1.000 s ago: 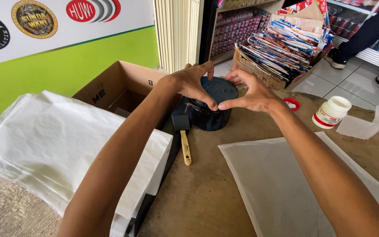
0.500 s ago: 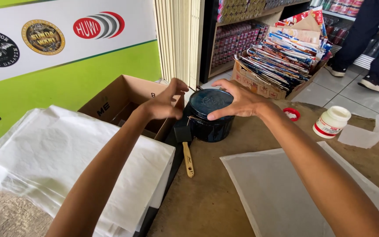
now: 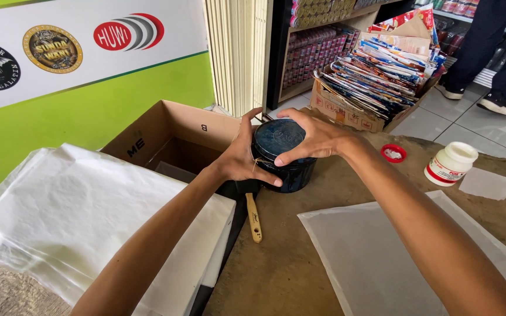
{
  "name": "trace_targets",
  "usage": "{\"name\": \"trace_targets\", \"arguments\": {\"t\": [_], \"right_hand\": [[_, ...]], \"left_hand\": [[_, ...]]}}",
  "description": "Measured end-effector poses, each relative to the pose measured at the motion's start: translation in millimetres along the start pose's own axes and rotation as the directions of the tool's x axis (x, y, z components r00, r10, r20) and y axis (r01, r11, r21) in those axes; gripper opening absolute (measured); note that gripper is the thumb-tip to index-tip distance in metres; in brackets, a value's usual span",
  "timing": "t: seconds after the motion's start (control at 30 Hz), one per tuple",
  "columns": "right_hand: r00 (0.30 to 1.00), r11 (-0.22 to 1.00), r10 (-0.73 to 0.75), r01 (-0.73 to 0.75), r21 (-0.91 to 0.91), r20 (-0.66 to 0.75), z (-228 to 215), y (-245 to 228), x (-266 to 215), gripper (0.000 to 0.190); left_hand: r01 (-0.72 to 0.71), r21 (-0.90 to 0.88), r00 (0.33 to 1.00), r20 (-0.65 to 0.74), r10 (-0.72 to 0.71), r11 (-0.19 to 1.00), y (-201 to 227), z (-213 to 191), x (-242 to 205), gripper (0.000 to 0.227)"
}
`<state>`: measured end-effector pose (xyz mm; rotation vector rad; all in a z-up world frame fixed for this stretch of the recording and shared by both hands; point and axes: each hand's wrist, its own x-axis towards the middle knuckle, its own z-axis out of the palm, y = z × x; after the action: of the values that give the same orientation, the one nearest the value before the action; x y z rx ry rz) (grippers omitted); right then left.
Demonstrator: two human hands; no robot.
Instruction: A person finishes assembling a kite by folding the paper edges and then paints a green stripe design on it using a foam brush and a ruler.
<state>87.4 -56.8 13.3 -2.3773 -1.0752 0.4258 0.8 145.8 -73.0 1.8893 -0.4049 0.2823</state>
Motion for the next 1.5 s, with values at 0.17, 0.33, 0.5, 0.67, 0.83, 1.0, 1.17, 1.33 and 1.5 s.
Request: {"name": "trace_targets", "arguments": {"t": [0.17, 0.33, 0.5, 0.67, 0.83, 1.0, 1.17, 1.33, 1.5], "right_hand": [[0.998, 0.996, -0.052, 0.055, 0.073, -0.037, 2.3, 2.3, 0.3, 0.113], [0.993, 0.996, -0.081, 0.084, 0.031, -0.085, 4.0, 10.2, 11.0, 0.114], [0.987, 0.987, -0.123, 0.133, 0.088, -0.106, -0.9, 19.7, 16.9, 0.114], [0.983, 0.984, -0.134, 0.148, 0.104, -0.126, -0.2, 29.0, 21.7, 0.114], [0.981, 0.979, -0.134, 0.153, 0.133, -0.138, -2.2, 37.7, 25.8, 0.114], [0.983, 0.977, -0.117, 0.139, 0.159, -0.139, -3.3, 43.3, 33.0, 0.107], [0.986, 0.974, -0.104, 0.128, 0.189, -0.129, -4.8, 42.3, 33.6, 0.102], [0.989, 0.972, -0.097, 0.118, 0.203, -0.11, -9.3, 46.0, 38.9, 0.1], [0.99, 0.962, -0.108, 0.126, 0.242, -0.087, -11.9, 43.9, 42.7, 0.093]], "left_hand": [[-0.027, -0.029, 0.999, -0.043, 0.026, 0.999, -3.5, 5.0, 0.6, 0.149], [-0.076, -0.107, 0.995, -0.067, 0.069, 0.991, -13.9, 5.3, 2.1, 0.146], [-0.09, -0.097, 0.994, -0.076, 0.083, 0.991, -17.4, 6.4, 3.4, 0.145], [-0.077, -0.077, 0.995, -0.071, 0.071, 0.994, -14.1, 4.5, 2.8, 0.144], [-0.077, -0.052, 0.994, -0.076, 0.073, 0.996, -13.4, 3.9, 3.5, 0.142], [-0.069, -0.064, 0.995, -0.075, 0.064, 0.996, -10.4, 3.5, 3.2, 0.141], [-0.045, -0.05, 0.996, -0.081, 0.041, 0.998, -10.5, 4.1, 1.8, 0.141], [-0.037, -0.047, 0.996, -0.086, 0.033, 0.998, -11.6, 4.4, 2.1, 0.141], [-0.038, -0.055, 0.995, -0.091, 0.033, 0.998, -15.3, 5.3, 1.1, 0.141]]}}
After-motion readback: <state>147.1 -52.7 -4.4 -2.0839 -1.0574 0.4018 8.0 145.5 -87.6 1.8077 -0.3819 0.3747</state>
